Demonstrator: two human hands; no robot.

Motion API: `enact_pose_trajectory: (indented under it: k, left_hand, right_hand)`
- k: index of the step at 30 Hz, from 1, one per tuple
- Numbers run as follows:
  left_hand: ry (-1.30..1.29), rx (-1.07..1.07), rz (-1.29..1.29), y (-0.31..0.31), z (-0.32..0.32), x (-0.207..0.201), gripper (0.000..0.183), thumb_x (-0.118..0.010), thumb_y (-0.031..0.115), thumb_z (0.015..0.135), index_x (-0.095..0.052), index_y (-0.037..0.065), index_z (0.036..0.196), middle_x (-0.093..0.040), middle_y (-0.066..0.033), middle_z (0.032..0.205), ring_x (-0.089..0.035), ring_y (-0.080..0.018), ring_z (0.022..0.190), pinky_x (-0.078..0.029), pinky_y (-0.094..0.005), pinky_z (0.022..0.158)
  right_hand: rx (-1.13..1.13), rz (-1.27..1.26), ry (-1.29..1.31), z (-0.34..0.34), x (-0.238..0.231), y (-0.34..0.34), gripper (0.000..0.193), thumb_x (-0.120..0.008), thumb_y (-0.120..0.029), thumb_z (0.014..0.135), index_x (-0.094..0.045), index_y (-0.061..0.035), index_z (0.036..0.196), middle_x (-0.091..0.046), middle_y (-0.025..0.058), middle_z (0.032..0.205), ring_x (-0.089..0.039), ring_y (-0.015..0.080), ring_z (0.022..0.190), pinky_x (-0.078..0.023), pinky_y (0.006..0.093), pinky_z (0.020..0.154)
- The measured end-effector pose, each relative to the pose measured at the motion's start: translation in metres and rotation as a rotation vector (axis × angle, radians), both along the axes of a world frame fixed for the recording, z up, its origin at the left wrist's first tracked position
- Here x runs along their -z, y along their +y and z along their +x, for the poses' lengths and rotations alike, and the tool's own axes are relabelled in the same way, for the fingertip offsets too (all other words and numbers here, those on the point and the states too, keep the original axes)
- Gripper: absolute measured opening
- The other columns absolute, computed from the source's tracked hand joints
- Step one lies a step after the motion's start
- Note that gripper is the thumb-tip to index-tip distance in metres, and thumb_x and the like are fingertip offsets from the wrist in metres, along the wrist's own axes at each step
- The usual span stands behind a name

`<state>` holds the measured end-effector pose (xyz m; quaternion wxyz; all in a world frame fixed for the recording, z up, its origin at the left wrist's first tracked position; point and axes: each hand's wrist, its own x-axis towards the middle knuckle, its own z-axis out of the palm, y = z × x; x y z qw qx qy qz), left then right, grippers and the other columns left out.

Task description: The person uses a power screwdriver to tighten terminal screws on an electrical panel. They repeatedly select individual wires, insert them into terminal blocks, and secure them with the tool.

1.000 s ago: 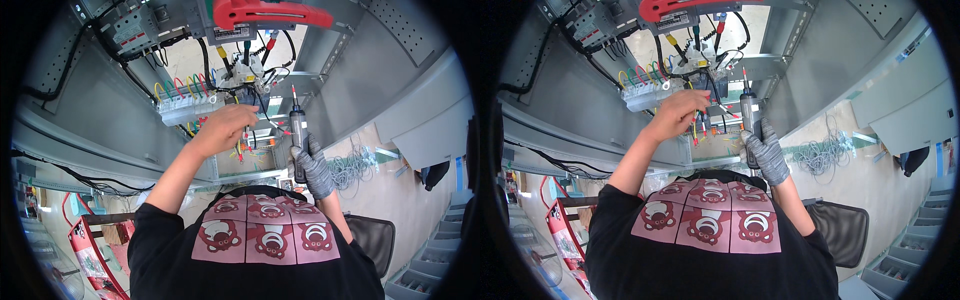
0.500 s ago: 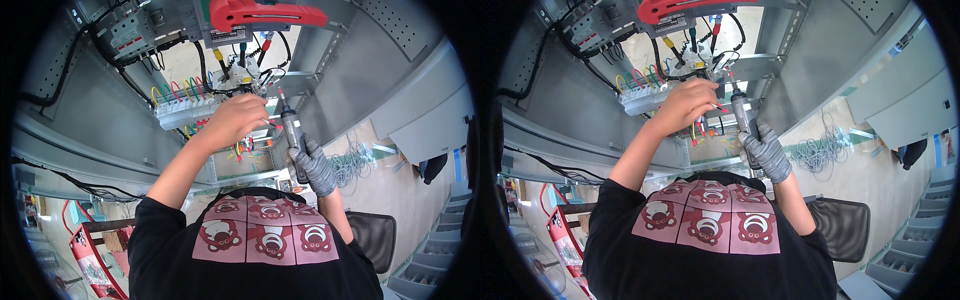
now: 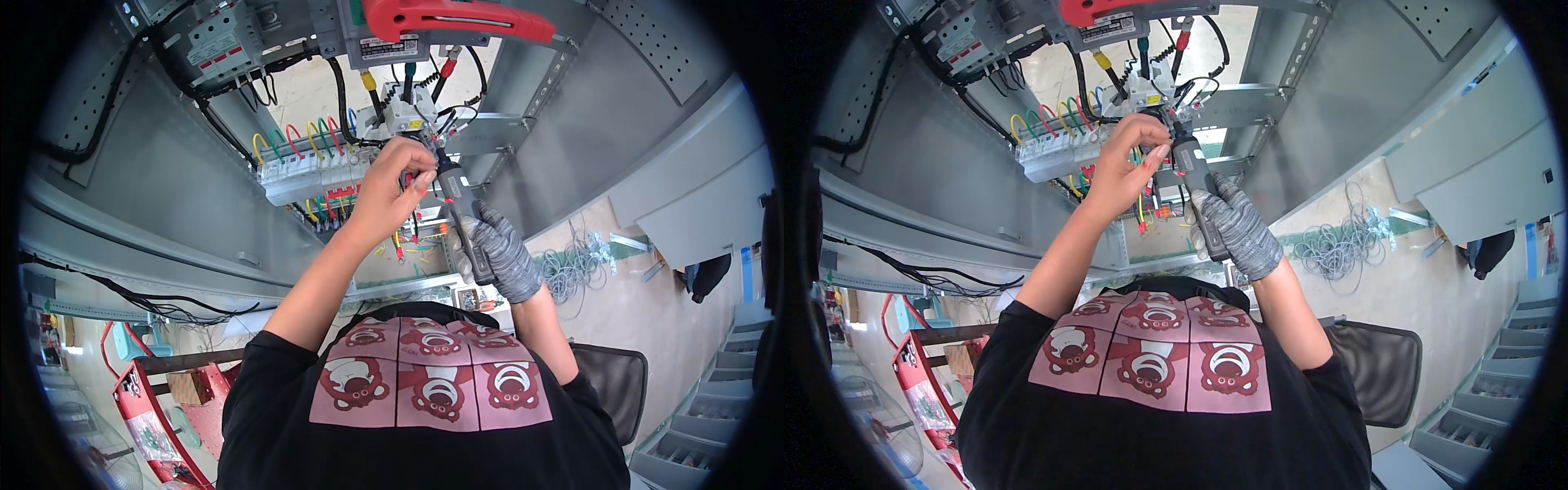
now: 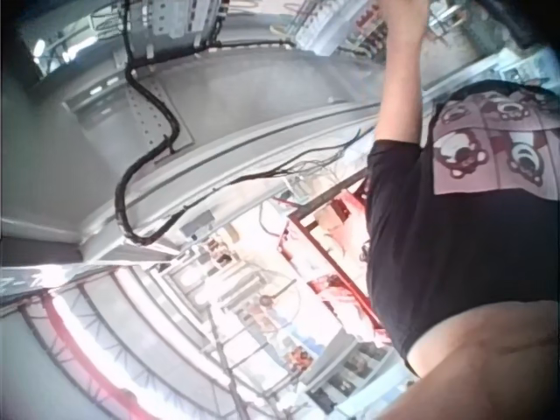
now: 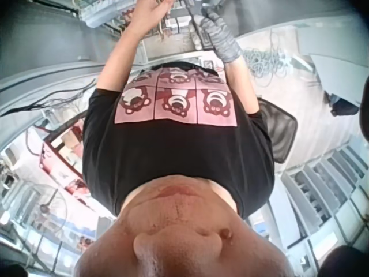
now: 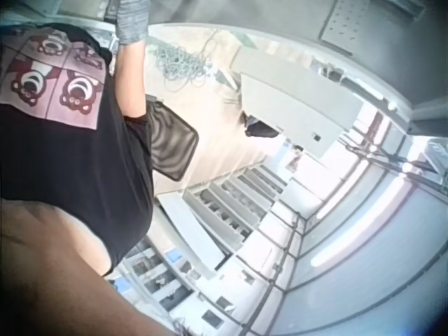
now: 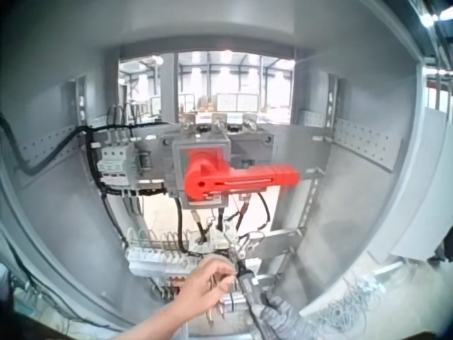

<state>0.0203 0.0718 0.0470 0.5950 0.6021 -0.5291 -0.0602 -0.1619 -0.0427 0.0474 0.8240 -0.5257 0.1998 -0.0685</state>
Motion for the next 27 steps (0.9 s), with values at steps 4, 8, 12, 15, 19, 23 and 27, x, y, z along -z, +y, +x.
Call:
enact_pose_trajectory:
  k: [4, 8, 12, 15, 19, 23, 27]
  left_hand:
    - [0.064, 0.0, 0.037, 0.0, -0.007, 0.002, 0.042, -0.051, -0.018, 0.075, -0.058, 0.001, 0.112, -0.056, -0.0081, 0.112, -0.06, -0.0215, 0.108, -0.047, -0.0337, 0.095]
    - [-0.121, -0.062, 0.048, 0.006, -0.001, -0.006, 0.043, -0.045, -0.017, 0.074, -0.061, 0.003, 0.109, -0.06, -0.0111, 0.111, -0.059, -0.0277, 0.112, -0.045, -0.0365, 0.098]
    - [-0.747, -0.345, 0.072, 0.0, 0.023, -0.04, 0.032, -0.055, -0.008, 0.077, -0.062, 0.004, 0.107, -0.062, -0.0122, 0.117, -0.059, -0.0333, 0.11, -0.047, -0.042, 0.094]
    - [-0.992, -0.437, 0.087, -0.016, 0.042, -0.05, 0.034, -0.061, -0.002, 0.077, -0.059, 0.005, 0.111, -0.06, -0.0111, 0.121, -0.059, -0.034, 0.107, -0.047, -0.0443, 0.091]
    - [-0.837, -0.479, 0.281, -0.022, 0.035, -0.058, 0.046, -0.072, 0.006, 0.076, -0.054, 0.007, 0.118, -0.056, -0.011, 0.124, -0.058, -0.033, 0.108, -0.047, -0.0452, 0.089]
    - [-0.994, -0.598, 0.254, -0.021, 0.04, -0.053, 0.05, -0.08, 0.015, 0.071, -0.053, 0.006, 0.112, -0.055, -0.0109, 0.125, -0.056, -0.0297, 0.11, -0.048, -0.0397, 0.083]
    - [-1.013, -0.671, 0.453, -0.029, 0.034, -0.059, 0.06, -0.083, 0.021, 0.069, -0.049, 0.005, 0.116, -0.057, -0.0108, 0.123, -0.057, -0.0281, 0.108, -0.05, -0.0376, 0.081]
  right_hand:
    - [-0.002, 0.026, -0.015, 0.005, 0.0, 0.0, 0.033, -0.062, -0.024, 0.093, -0.056, -0.0021, 0.117, -0.064, 0.0062, 0.078, -0.06, 0.0134, 0.051, -0.048, 0.024, 0.045]
    - [0.034, -0.067, -0.041, 0.008, 0.007, -0.005, 0.035, -0.062, -0.025, 0.092, -0.055, -0.002, 0.118, -0.063, 0.0055, 0.077, -0.059, 0.0125, 0.049, -0.047, 0.0238, 0.042]
    - [-0.009, -0.008, 0.007, 0.008, -0.006, -0.007, 0.038, -0.062, -0.027, 0.092, -0.056, -0.0013, 0.119, -0.062, 0.004, 0.075, -0.057, 0.01, 0.048, -0.045, 0.0216, 0.042]
    - [-0.025, 0.021, -0.026, 0.006, -0.007, -0.004, 0.038, -0.061, -0.027, 0.093, -0.055, -0.0007, 0.119, -0.062, 0.0043, 0.075, -0.056, 0.0102, 0.047, -0.044, 0.0215, 0.041]
    - [0.014, 0.048, -0.011, 0.008, 0.0, -0.005, 0.037, -0.062, -0.022, 0.092, -0.053, 0.0012, 0.12, -0.063, 0.007, 0.076, -0.057, 0.0128, 0.047, -0.044, 0.0236, 0.039]
    - [0.015, 0.039, -0.019, 0.004, -0.007, -0.005, 0.037, -0.059, -0.02, 0.096, -0.051, -0.0008, 0.126, -0.064, 0.006, 0.076, -0.058, 0.0137, 0.047, -0.048, 0.0247, 0.041]
    - [-0.011, -0.062, 0.042, 0.002, -0.002, -0.008, 0.057, -0.064, -0.025, 0.093, -0.043, 0.0004, 0.14, -0.063, 0.0033, 0.085, -0.059, 0.0096, 0.062, -0.048, 0.0228, 0.052]
